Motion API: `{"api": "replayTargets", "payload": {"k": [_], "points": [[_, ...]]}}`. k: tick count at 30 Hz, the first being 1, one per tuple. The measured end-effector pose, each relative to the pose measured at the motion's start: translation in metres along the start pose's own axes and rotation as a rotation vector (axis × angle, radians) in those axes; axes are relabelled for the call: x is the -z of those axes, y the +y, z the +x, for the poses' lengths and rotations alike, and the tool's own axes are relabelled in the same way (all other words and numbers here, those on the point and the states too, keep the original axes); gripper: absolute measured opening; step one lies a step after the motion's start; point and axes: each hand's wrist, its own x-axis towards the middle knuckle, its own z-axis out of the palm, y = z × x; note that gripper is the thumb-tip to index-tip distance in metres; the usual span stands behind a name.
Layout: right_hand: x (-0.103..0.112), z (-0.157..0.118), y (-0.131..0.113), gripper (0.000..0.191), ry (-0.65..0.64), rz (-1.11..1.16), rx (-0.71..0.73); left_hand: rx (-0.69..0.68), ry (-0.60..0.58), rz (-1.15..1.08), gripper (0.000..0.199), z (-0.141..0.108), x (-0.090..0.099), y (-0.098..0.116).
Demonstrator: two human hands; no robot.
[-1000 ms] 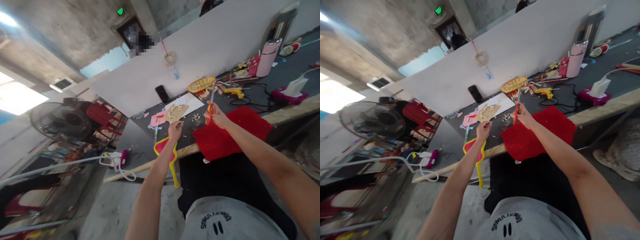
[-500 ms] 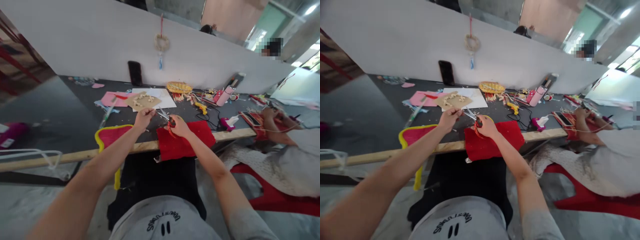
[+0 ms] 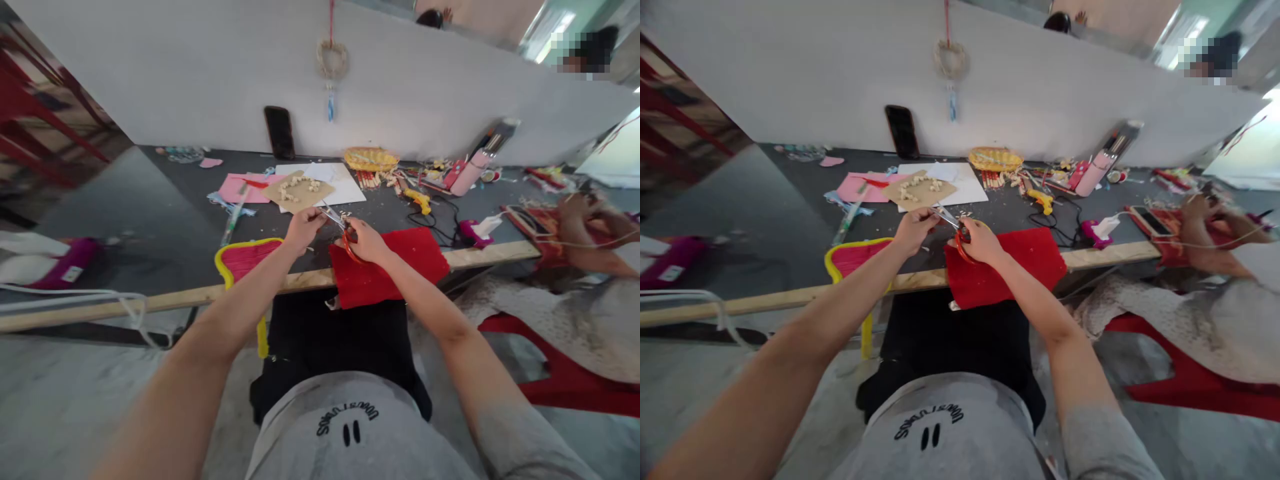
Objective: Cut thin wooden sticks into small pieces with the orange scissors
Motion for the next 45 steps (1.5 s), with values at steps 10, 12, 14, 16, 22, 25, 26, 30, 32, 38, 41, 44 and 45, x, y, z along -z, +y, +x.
{"api": "replayTargets", "payload": {"k": [10, 12, 14, 16, 22, 25, 26, 30, 32, 38, 41, 44, 45], "points": [[-0.008, -0.001, -0.009, 0.058, 0.013, -0.052, -0.03, 0.037, -0.016, 0.078, 0.014, -0.003, 0.007, -0.006], [-0.009, -0.001, -0.009, 0.059, 0.01, -0.058, -0.031, 0.033, -0.026, 0.069, 0.015, -0.003, 0.008, -0.007], [-0.009, -0.001, -0.009, 0.06, -0.001, -0.059, -0.026, 0.02, -0.033, 0.07, 0.015, -0.003, 0.008, -0.007], [-0.008, -0.001, -0.01, 0.06, -0.015, -0.061, -0.019, 0.01, -0.031, 0.079, 0.016, -0.003, 0.009, -0.007], [-0.005, 0.002, -0.008, 0.059, -0.016, -0.096, 0.012, 0.007, -0.035, 0.021, 0.014, -0.002, 0.005, -0.006], [-0.004, 0.009, -0.003, 0.059, -0.013, -0.145, 0.059, -0.015, -0.074, 0.016, 0.013, 0.004, 0.001, -0.004], [-0.003, 0.012, -0.001, 0.059, -0.014, -0.159, 0.074, -0.028, -0.085, 0.024, 0.013, 0.006, 0.0, -0.002], [0.004, 0.024, 0.003, 0.056, -0.034, -0.17, 0.082, -0.074, -0.074, 0.071, 0.012, 0.018, -0.002, 0.008], [0.007, 0.03, 0.003, 0.053, -0.059, -0.165, 0.077, -0.091, -0.076, 0.102, 0.014, 0.023, -0.001, 0.012], [0.011, 0.047, 0.002, 0.049, -0.147, -0.222, 0.099, -0.075, -0.027, 0.153, 0.015, 0.033, 0.006, 0.014], [0.012, 0.055, 0.005, 0.049, -0.167, -0.247, 0.124, -0.064, -0.033, 0.151, 0.015, 0.037, 0.009, 0.011], [0.013, 0.061, 0.01, 0.052, -0.157, -0.266, 0.135, -0.092, -0.057, 0.107, 0.014, 0.041, 0.011, 0.009], [0.013, 0.062, 0.012, 0.054, -0.149, -0.273, 0.134, -0.101, -0.065, 0.079, 0.013, 0.042, 0.012, 0.009]]}}
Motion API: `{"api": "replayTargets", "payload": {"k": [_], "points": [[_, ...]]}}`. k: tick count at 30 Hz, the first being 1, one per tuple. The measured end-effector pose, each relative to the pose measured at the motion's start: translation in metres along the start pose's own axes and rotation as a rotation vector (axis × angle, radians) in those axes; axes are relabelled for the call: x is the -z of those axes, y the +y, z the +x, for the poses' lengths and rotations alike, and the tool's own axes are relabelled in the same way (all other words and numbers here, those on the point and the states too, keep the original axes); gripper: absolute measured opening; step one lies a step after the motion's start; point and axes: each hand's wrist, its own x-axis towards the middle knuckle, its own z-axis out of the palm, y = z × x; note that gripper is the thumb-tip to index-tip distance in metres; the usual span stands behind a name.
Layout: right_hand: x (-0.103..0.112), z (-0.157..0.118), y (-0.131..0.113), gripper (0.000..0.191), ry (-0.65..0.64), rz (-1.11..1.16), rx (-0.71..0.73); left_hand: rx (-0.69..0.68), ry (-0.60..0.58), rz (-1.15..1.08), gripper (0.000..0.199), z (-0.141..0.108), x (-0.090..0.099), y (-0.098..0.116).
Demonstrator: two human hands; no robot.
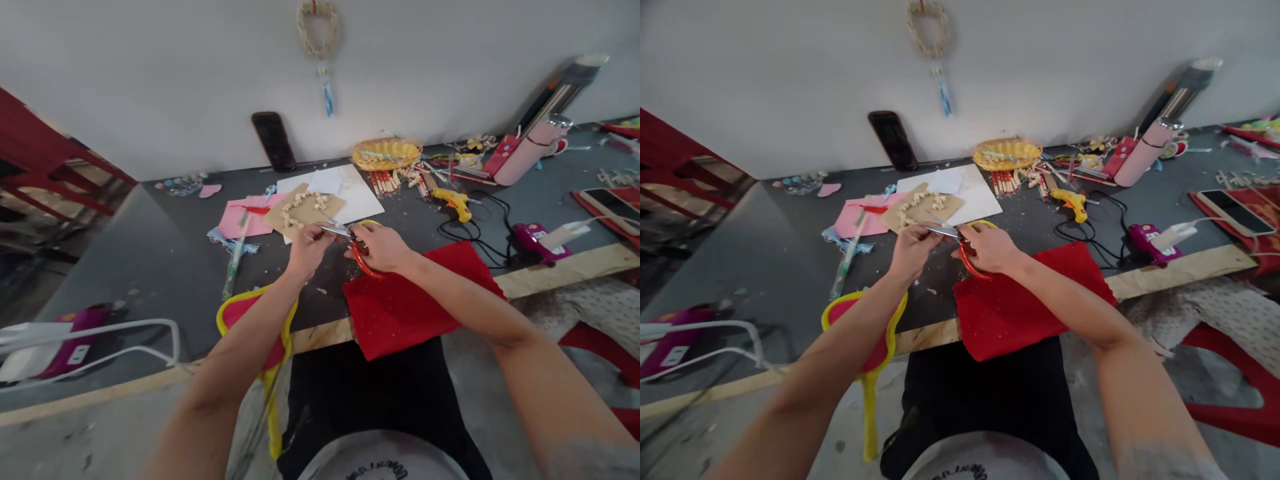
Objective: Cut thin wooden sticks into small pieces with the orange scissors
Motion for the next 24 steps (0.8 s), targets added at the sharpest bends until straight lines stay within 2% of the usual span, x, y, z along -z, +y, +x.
{"api": "replayTargets", "payload": {"k": [5, 11, 20, 24], "points": [[-0.004, 0.0, 0.009, 0.065, 0.057, -0.005, 0.002, 0.055, -0.049, -0.083, 0.011, 0.0, 0.001, -0.003], [-0.01, -0.005, 0.013, 0.068, 0.036, 0.049, 0.072, 0.144, -0.16, -0.096, 0.008, -0.006, 0.004, -0.002], [-0.011, -0.01, 0.01, 0.064, -0.026, 0.058, 0.071, 0.182, -0.119, -0.127, 0.008, -0.015, 0.002, -0.003], [-0.01, -0.011, 0.009, 0.058, -0.019, 0.133, 0.111, 0.137, -0.111, -0.076, 0.011, -0.018, 0.002, -0.004]]}}
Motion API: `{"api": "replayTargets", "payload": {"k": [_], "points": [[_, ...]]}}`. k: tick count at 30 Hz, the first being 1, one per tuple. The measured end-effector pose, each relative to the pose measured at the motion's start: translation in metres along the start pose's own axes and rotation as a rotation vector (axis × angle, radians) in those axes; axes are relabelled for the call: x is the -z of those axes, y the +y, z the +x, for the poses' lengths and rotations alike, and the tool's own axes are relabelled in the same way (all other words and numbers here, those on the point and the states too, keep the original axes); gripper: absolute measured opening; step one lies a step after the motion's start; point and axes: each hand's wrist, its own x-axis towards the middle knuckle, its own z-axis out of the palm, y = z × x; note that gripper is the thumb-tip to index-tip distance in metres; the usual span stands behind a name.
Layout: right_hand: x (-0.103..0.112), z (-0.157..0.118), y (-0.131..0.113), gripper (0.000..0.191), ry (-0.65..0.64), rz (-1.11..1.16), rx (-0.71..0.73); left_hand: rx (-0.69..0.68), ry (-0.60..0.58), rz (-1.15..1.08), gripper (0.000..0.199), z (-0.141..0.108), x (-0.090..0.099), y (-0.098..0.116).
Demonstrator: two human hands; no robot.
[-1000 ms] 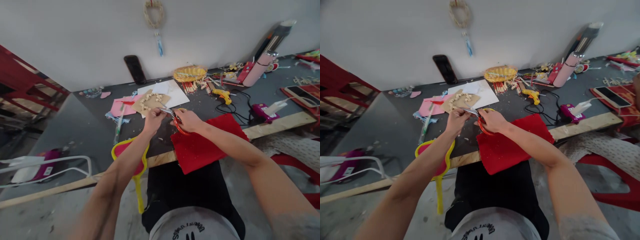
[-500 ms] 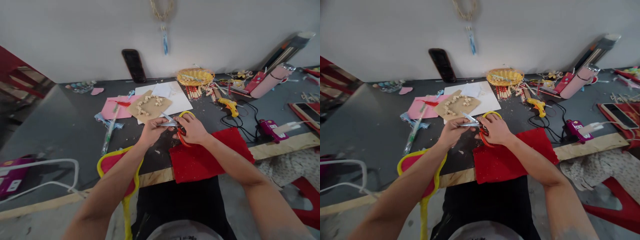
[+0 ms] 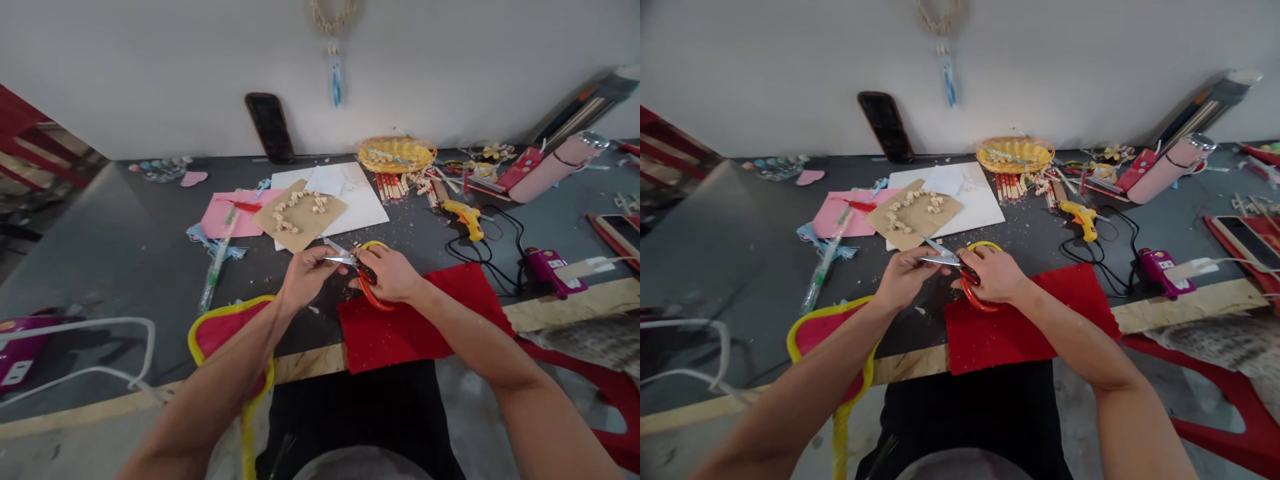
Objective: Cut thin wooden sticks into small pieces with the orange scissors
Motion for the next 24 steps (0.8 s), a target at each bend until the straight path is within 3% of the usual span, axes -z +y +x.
{"api": "replayTargets", "payload": {"k": [3, 7, 15, 18, 24], "points": [[0.002, 0.0, -0.002, 0.049, -0.015, 0.089, -0.013, -0.045, 0.019, 0.037, 0.019, 0.0, 0.0, 0.0], [0.007, 0.001, 0.001, 0.06, 0.019, 0.013, -0.094, -0.023, 0.066, 0.007, 0.021, 0.004, -0.002, -0.002], [0.008, 0.004, 0.038, 0.067, 0.203, -0.008, -0.384, 0.006, 0.016, 0.173, 0.019, 0.007, -0.003, -0.008], [0.007, 0.003, 0.053, 0.074, 0.207, -0.081, -0.489, -0.063, -0.006, 0.285, 0.018, 0.007, -0.002, -0.01], [0.009, -0.001, 0.069, 0.064, 0.142, -0.242, -0.55, -0.332, 0.001, 0.478, 0.017, 0.007, -0.005, -0.014]]}}
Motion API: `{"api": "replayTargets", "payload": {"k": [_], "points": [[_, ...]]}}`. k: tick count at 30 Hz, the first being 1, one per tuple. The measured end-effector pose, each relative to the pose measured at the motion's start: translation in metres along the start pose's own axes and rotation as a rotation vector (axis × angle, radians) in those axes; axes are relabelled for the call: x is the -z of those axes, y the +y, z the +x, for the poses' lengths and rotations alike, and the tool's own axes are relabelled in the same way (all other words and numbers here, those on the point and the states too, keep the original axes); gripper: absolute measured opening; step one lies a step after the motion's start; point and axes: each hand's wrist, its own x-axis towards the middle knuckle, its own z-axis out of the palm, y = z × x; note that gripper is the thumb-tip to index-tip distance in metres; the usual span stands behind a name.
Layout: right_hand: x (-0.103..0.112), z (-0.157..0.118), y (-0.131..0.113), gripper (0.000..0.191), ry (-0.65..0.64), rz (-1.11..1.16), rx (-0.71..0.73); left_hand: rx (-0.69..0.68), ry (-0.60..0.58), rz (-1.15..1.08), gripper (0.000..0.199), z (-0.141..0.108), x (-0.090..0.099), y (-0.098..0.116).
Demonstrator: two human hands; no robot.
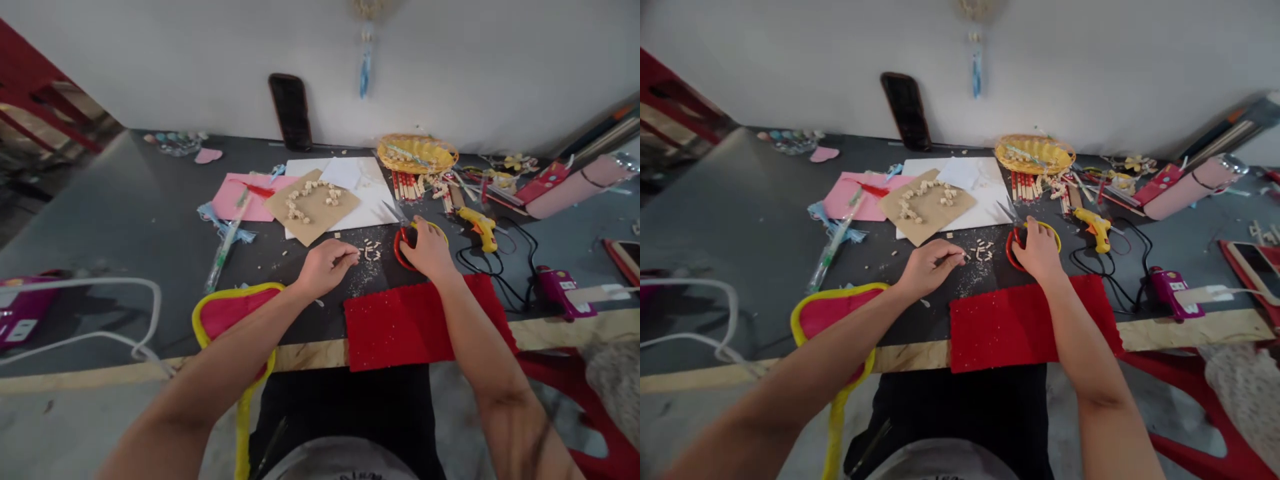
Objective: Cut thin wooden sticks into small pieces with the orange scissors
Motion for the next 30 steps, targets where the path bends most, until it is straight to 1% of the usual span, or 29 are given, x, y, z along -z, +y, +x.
{"api": "replayTargets", "payload": {"k": [4, 6, 8, 11, 12, 13, 14, 15, 16, 17, 18, 19, 21, 23, 26, 29, 30], "points": [[0.007, 0.0, -0.004, 0.057, -0.069, -0.186, 0.058, -0.086, 0.029, 0.045, 0.017, 0.0, -0.002, -0.001], [0.014, 0.001, -0.01, 0.056, -0.108, -0.262, 0.052, -0.116, 0.042, 0.061, 0.018, 0.0, -0.002, -0.003], [0.025, 0.004, -0.015, 0.057, -0.193, -0.324, 0.022, -0.148, 0.053, 0.069, 0.019, 0.0, -0.001, -0.005], [0.045, 0.015, -0.025, 0.061, -0.418, -0.438, -0.077, -0.187, 0.062, 0.09, 0.021, -0.002, -0.001, -0.006], [0.051, 0.02, -0.031, 0.058, -0.43, -0.469, -0.084, -0.204, 0.065, 0.106, 0.022, -0.002, -0.001, -0.006], [0.057, 0.026, -0.038, 0.051, -0.403, -0.468, -0.064, -0.218, 0.059, 0.121, 0.023, -0.003, -0.002, -0.005], [0.061, 0.032, -0.049, 0.044, -0.329, -0.421, 0.005, -0.238, 0.038, 0.135, 0.023, -0.005, -0.003, -0.005], [0.063, 0.038, -0.061, 0.038, -0.243, -0.33, 0.108, -0.267, 0.003, 0.152, 0.022, -0.006, -0.005, -0.004], [0.063, 0.044, -0.076, 0.036, -0.183, -0.201, 0.257, -0.3, -0.031, 0.17, 0.021, -0.007, -0.007, -0.004], [0.06, 0.049, -0.093, 0.033, -0.192, -0.07, 0.398, -0.331, -0.06, 0.19, 0.02, -0.008, -0.009, -0.003], [0.056, 0.053, -0.111, 0.031, -0.237, 0.034, 0.516, -0.359, -0.091, 0.21, 0.019, -0.009, -0.012, -0.003], [0.049, 0.057, -0.13, 0.028, -0.302, 0.091, 0.62, -0.378, -0.11, 0.228, 0.019, -0.01, -0.014, -0.004], [0.032, 0.064, -0.165, 0.025, -0.428, 0.079, 0.787, -0.408, -0.113, 0.264, 0.019, -0.011, -0.017, -0.005], [0.013, 0.068, -0.193, 0.025, -0.524, 0.014, 0.923, -0.449, -0.084, 0.291, 0.02, -0.01, -0.018, -0.007], [-0.007, 0.071, -0.22, 0.023, -0.636, -0.122, 0.975, -0.5, -0.018, 0.32, 0.026, -0.008, -0.017, -0.009], [-0.018, 0.069, -0.231, 0.01, -0.676, -0.204, 0.968, -0.493, -0.022, 0.338, 0.034, -0.007, -0.014, -0.009], [-0.019, 0.068, -0.232, 0.008, -0.676, -0.216, 0.966, -0.495, -0.029, 0.339, 0.035, -0.006, -0.014, -0.009]]}}
